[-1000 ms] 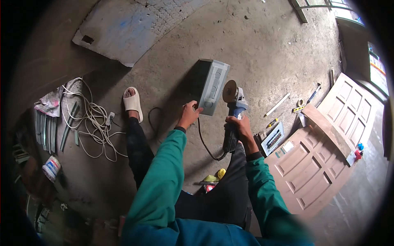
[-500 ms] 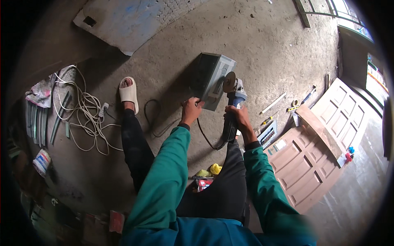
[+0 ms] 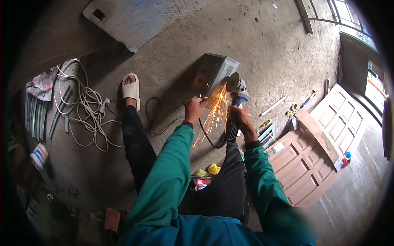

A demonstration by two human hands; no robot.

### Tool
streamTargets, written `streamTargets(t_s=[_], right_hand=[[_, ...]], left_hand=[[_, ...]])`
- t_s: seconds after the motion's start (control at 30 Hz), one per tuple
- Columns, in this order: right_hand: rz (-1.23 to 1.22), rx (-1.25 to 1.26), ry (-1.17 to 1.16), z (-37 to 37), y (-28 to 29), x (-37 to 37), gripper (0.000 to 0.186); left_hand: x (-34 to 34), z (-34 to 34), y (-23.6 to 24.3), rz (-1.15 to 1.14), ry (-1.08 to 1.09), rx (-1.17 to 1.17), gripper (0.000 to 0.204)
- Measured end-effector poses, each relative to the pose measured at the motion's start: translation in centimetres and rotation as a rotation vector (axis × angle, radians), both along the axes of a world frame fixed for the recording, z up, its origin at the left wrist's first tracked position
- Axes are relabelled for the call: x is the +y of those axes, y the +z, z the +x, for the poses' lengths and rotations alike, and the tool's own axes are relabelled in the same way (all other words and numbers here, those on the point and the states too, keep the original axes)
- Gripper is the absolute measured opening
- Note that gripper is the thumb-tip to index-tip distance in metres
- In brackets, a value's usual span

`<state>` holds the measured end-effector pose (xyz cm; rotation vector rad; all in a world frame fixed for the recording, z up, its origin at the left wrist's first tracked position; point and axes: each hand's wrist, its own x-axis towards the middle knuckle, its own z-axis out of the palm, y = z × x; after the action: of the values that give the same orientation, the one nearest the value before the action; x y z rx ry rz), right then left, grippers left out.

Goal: The person uses a grinder to cut along several marked lines on a metal electrical box, turning the box to access different sides.

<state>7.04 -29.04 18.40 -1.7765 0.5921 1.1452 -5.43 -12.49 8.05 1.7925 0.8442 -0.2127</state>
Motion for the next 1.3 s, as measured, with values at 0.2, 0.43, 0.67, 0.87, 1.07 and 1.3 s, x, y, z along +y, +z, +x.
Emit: streamTargets(t_s=[0.2, 0.43, 0.67, 0.87, 1.07, 1.3], right_hand=[[0.078, 0.041, -0.152, -0.2, 0.1, 0.6, 0.018], [0.067, -0.030, -0.136, -0.1, 0.5, 0.8, 0.018], [0.000, 0.029, 0.022, 0.2, 0.5, 0.0, 0.020], [0.089, 0.024, -0.137, -0.9, 0.9, 0.1, 0.021], [0.079, 0.023, -0.121, -0.7, 1.1, 0.7, 0.021], [0.076, 0.016, -0.142, -0.5, 0.9, 0.5, 0.021]], left_hand=[[0.5, 0.2, 0.7, -0.042, -0.040, 0.057, 0.025], [0.5, 0.2, 0.8, -0.104, 0.038, 0.073, 0.025], [0.3, 0.5, 1.3, -0.041, 0.106, 0.041, 0.025], [0.7, 0.9, 2.1, -0.189, 0.187, 0.139, 0.023], [0.5, 0.8, 1.8, -0.131, 0.149, 0.123, 0.022], [0.5, 1.0, 2.0, -0.115, 0.090, 0.126, 0.020]])
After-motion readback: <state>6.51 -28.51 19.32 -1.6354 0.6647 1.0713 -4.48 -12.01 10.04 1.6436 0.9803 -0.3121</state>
